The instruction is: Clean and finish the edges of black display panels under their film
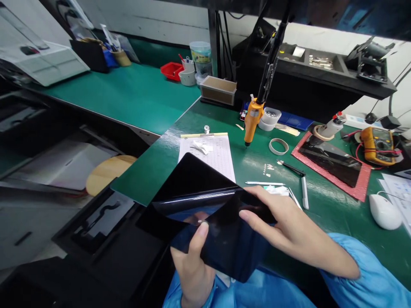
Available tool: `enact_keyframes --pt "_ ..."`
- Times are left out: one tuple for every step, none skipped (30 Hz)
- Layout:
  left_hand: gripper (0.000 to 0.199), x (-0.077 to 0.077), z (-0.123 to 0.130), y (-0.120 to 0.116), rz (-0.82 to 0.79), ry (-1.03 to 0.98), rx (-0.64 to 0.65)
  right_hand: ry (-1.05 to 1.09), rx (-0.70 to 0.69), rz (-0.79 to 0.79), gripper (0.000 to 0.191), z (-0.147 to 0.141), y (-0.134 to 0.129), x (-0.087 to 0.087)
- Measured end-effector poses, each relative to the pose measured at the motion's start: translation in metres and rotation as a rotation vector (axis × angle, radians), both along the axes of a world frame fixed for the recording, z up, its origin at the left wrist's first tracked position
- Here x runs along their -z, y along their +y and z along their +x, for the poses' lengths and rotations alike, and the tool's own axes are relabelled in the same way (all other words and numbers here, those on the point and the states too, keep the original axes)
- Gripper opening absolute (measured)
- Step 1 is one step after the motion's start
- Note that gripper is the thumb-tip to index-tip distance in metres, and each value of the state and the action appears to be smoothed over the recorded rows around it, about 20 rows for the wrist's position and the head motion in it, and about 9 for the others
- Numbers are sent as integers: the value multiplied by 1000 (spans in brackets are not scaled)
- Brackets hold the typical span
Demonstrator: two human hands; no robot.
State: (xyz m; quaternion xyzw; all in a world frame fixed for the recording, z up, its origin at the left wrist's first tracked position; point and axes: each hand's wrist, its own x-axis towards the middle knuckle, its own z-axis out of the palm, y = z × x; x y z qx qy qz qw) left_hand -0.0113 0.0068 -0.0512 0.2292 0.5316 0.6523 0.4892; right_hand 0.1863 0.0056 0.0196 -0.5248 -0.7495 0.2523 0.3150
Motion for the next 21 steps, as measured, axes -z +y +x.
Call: enact_keyframes --pt "40 -5 0 3 -4 -17 3 47 -11 -26 26 1 1 1" --pt "46 -8 -1 6 8 -31 21 79 -8 -28 24 2 1 1" --pt "49 -11 -3 8 24 -42 54 95 3 -12 24 2 1 1" --pt "49 -12 -4 11 41 -48 93 94 16 12 24 2 0 2" --pt "48 -13 -6 13 56 -48 130 86 21 42 24 2 0 2" --pt "48 -13 -8 15 68 -44 159 72 19 68 24 2 -1 2" --pt "50 -13 -10 17 75 -40 179 55 15 94 23 2 -1 2" --pt "57 -13 -12 18 77 -35 193 38 10 114 22 2 -1 1" --pt "68 -13 -15 20 75 -29 204 23 7 132 23 3 -1 1" --pt "82 -12 -18 21 66 -23 216 11 6 145 24 4 0 0" --pt "98 -11 -21 21 44 -21 231 -1 3 156 24 5 0 0" --pt "112 -11 -24 21 18 -17 241 -13 -1 166 25 6 1 -1" --pt "123 -10 -28 21 -8 -11 246 -25 -9 178 25 7 1 -3" --pt "132 -10 -31 21 -29 -4 250 -40 -18 189 25 9 2 -4" --pt "139 -10 -34 21 -45 3 252 -52 -28 200 24 10 1 -5" --pt "143 -10 -37 21 -57 6 256 -61 -38 207 23 11 1 -7" --pt "146 -11 -39 21 -65 8 266 -69 -46 213 23 12 0 -8" --pt "148 -12 -41 21 -68 7 277 -81 -49 217 23 13 0 -9" --pt "150 -12 -42 22 -69 5 286 -96 -50 224 23 14 -1 -10" --pt "152 -12 -44 23 -69 6 291 -115 -49 228 24 15 -2 -11" --pt "154 -10 -45 24 -75 15 300 -132 -48 230 25 15 -3 -11"
